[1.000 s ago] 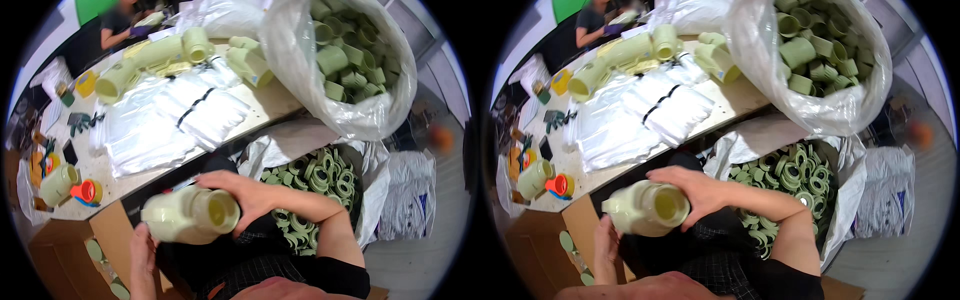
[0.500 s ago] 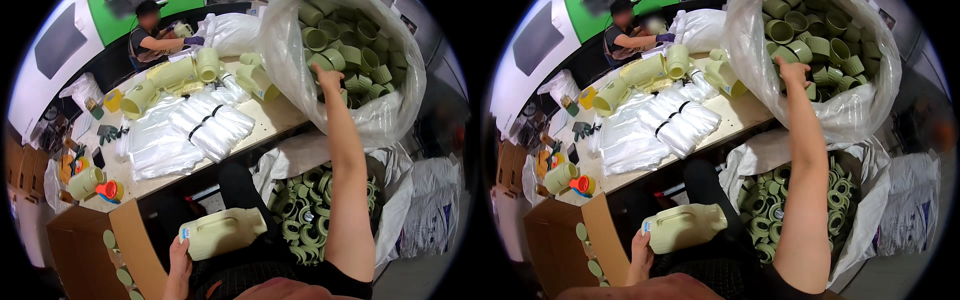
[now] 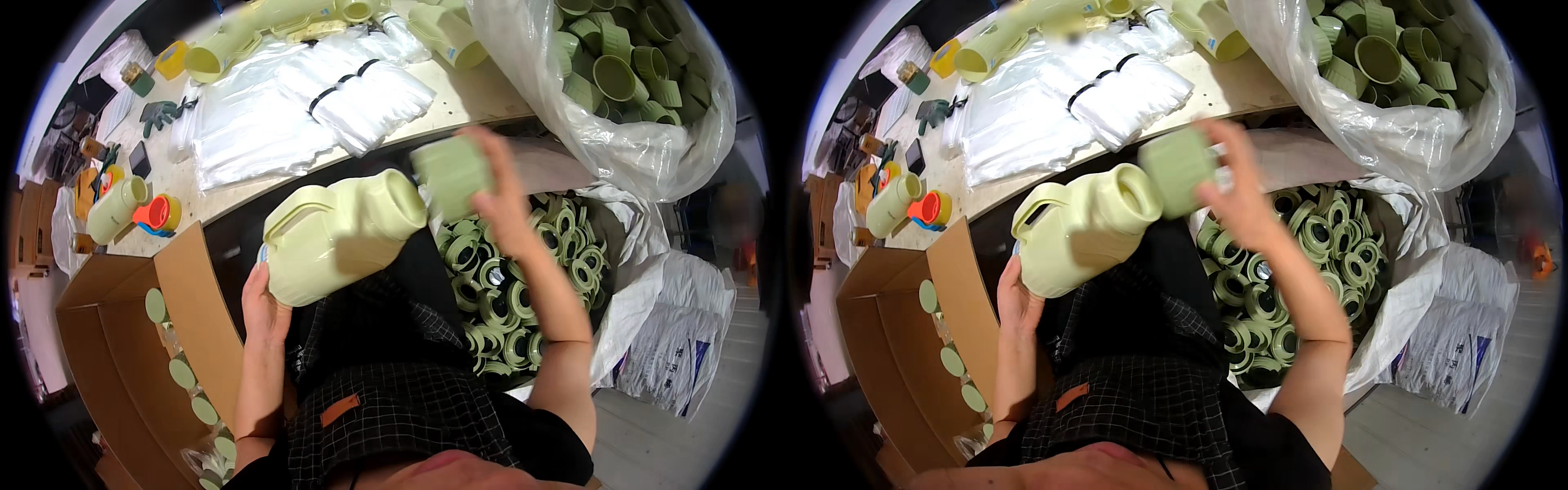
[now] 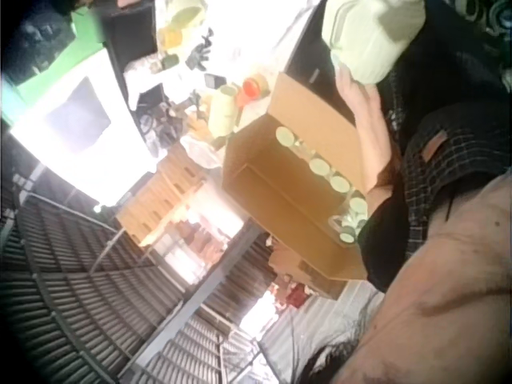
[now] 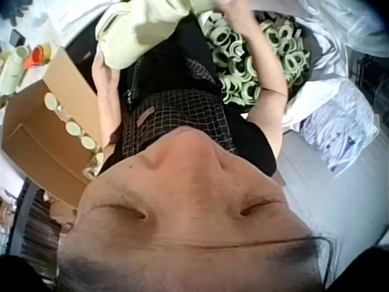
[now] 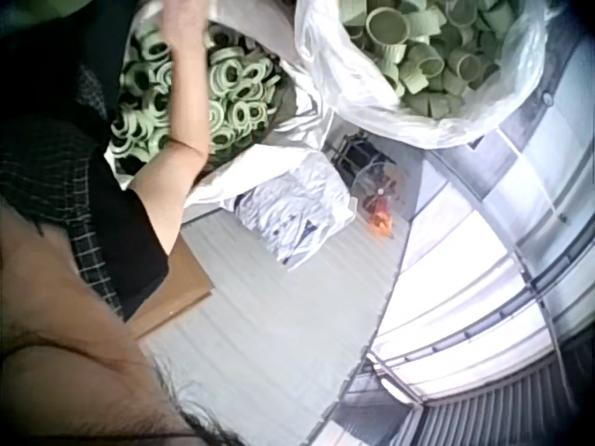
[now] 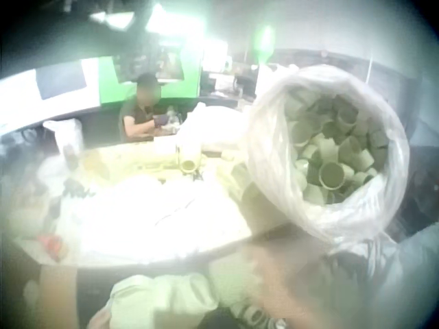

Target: The person attaches green bases and caps to yellow plastic flasks, places each assembled flask into a transparent plastic bag, and then stacks the bagged flasks inside a cardboard box.

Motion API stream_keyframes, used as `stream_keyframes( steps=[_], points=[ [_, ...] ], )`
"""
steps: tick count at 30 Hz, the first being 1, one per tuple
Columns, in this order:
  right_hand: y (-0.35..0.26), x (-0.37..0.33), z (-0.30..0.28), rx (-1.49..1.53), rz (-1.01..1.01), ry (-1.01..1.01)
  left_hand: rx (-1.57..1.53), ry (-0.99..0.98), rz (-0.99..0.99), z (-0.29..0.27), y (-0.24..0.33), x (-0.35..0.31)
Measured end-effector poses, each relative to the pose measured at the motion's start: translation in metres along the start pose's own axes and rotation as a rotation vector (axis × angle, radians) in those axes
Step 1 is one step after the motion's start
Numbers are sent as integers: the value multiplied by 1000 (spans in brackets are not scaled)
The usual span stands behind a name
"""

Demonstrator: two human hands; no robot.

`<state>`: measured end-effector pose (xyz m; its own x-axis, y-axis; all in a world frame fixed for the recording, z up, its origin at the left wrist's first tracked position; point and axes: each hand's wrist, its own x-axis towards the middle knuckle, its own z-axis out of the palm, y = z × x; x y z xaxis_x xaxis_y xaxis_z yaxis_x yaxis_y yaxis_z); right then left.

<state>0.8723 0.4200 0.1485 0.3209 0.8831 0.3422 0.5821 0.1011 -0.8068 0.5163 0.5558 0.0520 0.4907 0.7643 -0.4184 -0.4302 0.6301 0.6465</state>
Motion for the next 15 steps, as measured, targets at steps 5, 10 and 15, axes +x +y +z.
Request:
stream_keyframes(
  steps=[5,10,15],
  points=[
    [9,-11,93,294,81,-17,229,296,281,33,16,-32],
    [19,-34,126,1150,803,0,1066,219,841,21,25,-54],
    [24,-87,179,1001,786,80,558,64,774,26,57,-11]
  ],
)
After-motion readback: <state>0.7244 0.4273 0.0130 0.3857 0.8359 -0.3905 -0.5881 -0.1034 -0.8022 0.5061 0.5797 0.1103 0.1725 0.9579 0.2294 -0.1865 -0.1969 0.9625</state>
